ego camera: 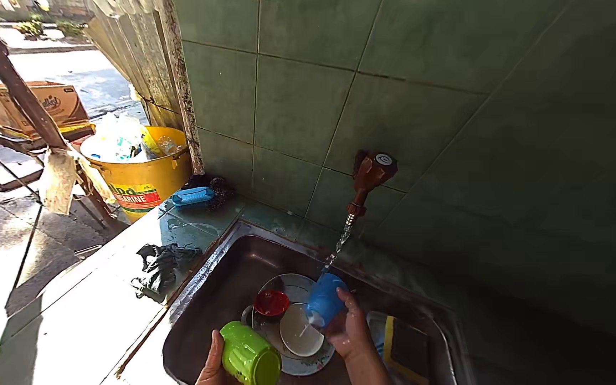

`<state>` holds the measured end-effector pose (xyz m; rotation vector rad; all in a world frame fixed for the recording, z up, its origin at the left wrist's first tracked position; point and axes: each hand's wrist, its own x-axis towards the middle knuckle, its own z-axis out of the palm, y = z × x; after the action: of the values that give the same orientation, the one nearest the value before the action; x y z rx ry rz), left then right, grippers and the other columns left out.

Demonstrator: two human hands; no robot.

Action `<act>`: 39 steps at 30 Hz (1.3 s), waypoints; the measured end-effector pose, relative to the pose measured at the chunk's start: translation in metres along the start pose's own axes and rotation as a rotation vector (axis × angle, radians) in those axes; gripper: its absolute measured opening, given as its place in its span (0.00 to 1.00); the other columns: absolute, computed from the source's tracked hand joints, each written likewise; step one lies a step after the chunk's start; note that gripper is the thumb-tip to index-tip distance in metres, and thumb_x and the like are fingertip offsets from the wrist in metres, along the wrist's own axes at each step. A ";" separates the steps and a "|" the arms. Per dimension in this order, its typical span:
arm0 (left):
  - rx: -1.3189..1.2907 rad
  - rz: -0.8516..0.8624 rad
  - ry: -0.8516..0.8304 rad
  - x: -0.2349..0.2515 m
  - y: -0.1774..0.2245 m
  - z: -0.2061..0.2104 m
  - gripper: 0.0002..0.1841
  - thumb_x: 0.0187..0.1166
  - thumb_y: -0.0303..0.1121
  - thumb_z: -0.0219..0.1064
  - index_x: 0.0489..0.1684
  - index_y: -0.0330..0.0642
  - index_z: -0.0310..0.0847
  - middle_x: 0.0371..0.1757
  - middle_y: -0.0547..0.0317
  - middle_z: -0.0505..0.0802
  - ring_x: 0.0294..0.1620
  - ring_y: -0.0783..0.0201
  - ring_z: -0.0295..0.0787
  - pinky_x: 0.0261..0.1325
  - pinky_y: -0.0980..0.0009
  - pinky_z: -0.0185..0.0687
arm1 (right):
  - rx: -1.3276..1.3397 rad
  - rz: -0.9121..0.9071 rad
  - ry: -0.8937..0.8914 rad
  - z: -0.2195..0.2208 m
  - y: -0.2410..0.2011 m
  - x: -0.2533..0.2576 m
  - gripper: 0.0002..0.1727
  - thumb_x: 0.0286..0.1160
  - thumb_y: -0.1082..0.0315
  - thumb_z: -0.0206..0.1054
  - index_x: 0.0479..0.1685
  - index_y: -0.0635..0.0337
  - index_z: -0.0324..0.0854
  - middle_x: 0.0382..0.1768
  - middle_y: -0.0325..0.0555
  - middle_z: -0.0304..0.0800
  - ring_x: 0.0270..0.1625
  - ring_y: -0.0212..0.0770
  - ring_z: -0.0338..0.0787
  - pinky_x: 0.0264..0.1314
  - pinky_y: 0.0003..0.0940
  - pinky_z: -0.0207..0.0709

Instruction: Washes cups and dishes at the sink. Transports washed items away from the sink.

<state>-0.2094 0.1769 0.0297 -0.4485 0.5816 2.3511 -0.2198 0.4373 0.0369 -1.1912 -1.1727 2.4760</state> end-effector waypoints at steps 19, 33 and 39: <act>-0.028 -0.002 0.203 -0.004 0.009 0.003 0.40 0.83 0.73 0.34 0.54 0.46 0.79 0.47 0.44 0.95 0.46 0.50 0.96 0.46 0.54 0.94 | 0.537 0.123 -0.029 0.039 -0.010 0.012 0.29 0.90 0.40 0.42 0.60 0.58 0.70 0.40 0.57 0.88 0.33 0.49 0.94 0.25 0.35 0.88; -0.056 -0.032 0.045 0.010 0.007 -0.002 0.34 0.87 0.64 0.40 0.56 0.42 0.79 0.50 0.41 0.94 0.49 0.49 0.96 0.53 0.56 0.93 | -0.002 -0.315 -0.545 -0.004 -0.011 0.014 0.49 0.35 0.65 0.85 0.71 0.63 0.68 0.52 0.50 0.91 0.52 0.43 0.94 0.53 0.42 0.91; -0.063 0.007 0.142 0.015 0.011 0.011 0.33 0.89 0.62 0.40 0.59 0.41 0.75 0.49 0.40 0.94 0.44 0.48 0.96 0.47 0.58 0.95 | 0.028 0.199 -0.314 0.020 -0.023 -0.016 0.27 0.94 0.51 0.37 0.61 0.62 0.74 0.40 0.63 0.92 0.33 0.55 0.96 0.21 0.38 0.87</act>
<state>-0.2291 0.1834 0.0353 -0.6471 0.5763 2.3626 -0.2277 0.4346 0.0703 -0.9787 -1.1308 2.9027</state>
